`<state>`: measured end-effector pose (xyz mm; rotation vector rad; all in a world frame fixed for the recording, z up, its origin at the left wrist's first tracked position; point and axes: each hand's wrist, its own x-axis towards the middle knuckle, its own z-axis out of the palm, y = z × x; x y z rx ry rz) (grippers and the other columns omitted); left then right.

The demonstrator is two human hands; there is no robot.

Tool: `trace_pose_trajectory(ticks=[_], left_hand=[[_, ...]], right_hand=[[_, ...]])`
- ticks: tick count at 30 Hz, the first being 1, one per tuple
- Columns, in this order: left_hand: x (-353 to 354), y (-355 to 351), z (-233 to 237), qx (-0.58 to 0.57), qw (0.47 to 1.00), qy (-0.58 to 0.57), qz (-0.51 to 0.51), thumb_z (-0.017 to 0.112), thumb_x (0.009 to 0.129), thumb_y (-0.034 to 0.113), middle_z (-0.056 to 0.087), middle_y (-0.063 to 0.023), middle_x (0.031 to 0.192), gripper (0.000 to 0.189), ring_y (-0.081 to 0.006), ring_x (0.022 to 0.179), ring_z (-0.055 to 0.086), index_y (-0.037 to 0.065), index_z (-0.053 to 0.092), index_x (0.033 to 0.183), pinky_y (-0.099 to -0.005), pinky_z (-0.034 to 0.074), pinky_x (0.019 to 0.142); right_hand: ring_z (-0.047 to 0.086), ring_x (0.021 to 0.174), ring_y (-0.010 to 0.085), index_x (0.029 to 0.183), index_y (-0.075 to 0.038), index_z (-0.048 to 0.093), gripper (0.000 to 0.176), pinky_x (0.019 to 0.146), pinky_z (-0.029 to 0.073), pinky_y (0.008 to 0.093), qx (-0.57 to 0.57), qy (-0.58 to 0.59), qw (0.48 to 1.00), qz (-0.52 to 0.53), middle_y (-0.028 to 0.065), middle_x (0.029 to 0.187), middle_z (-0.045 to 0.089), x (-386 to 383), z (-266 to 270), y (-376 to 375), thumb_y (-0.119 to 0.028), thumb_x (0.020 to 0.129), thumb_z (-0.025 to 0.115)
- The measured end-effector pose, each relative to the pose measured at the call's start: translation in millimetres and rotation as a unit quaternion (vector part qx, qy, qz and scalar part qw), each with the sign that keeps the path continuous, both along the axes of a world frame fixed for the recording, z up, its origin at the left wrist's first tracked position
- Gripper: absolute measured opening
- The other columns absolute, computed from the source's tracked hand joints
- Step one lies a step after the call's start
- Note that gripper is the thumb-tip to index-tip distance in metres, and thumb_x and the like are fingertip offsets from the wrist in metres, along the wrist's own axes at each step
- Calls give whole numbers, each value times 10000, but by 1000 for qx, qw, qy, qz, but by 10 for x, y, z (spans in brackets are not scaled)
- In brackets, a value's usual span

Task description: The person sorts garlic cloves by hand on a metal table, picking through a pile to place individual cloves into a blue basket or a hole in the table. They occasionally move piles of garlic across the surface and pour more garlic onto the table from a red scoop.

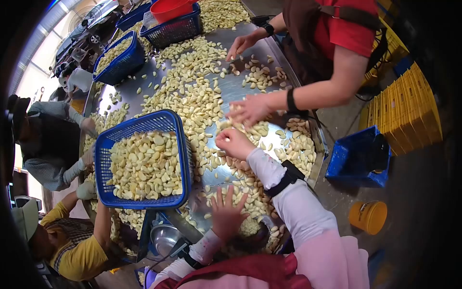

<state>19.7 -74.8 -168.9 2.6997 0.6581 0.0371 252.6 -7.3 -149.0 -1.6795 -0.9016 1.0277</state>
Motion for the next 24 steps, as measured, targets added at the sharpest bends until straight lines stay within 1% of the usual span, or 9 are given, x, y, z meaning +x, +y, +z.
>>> trace_pose_trajectory(ticks=[1,4,5,8,10,12,16,21,24], left_hand=[[18,-70,99,-18,999,-26,-13,689,814,430,345,-198,1505,588,-511,1356,295,242,548,1353,-695,249,1051],[108,-188,57,-59,995,-77,-37,688,812,360,413,-193,1449,524,-461,1351,338,175,581,1290,-699,247,1048],[175,-169,18,-83,989,-109,-51,687,807,320,444,-196,1418,498,-447,1341,359,142,590,1263,-702,244,1045],[216,39,11,-69,982,-175,4,658,807,211,530,-190,1301,341,-426,1291,425,70,642,1117,-619,327,1037],[92,291,318,-3,982,-182,56,635,834,145,559,-158,1220,288,-382,1173,532,56,644,1108,-498,427,976],[-28,461,288,-75,977,-169,106,634,848,129,561,-167,1178,280,-368,1097,550,25,640,1108,-463,445,937],[-48,586,75,-220,940,-187,181,612,873,62,563,-177,1094,272,-338,1005,574,-21,623,1132,-372,470,880],[282,690,-127,-189,921,-260,221,610,844,-25,579,-179,1059,312,-331,977,587,-27,621,1155,-365,482,868],[445,718,-129,-133,934,-268,197,625,785,-66,621,-165,1006,387,-329,892,629,-1,644,1166,-369,510,794]], right_hand=[[515,568,58,1011,-37,598,145,478,411,217,-7,173,985,5,-34,717,547,-95,537,71,-164,945,622],[525,636,76,1067,-7,566,194,548,438,224,239,298,924,20,19,814,551,-506,1238,532,-129,932,636],[583,798,106,1136,-16,559,288,665,508,271,278,250,925,72,25,961,594,-634,1338,703,-157,912,669],[633,846,197,1066,-11,621,239,747,529,356,339,102,935,1,67,931,634,-719,1267,805,-141,873,677],[663,874,310,913,-18,681,129,776,534,423,186,-265,944,-57,136,912,665,-414,1041,502,-110,826,656],[635,818,356,829,-38,705,84,753,525,420,-31,-395,915,75,151,841,645,-376,540,154,-101,776,692],[627,774,359,792,-47,674,55,706,516,446,-19,-423,899,109,150,802,622,-499,-206,-254,-99,775,667],[610,770,383,768,-40,639,47,705,505,453,-13,-361,933,2,158,764,585,-521,-181,-420,-77,761,667],[618,763,388,806,-35,635,72,696,509,449,-24,-351,935,45,164,764,616,-446,-211,-488,-81,765,673]])
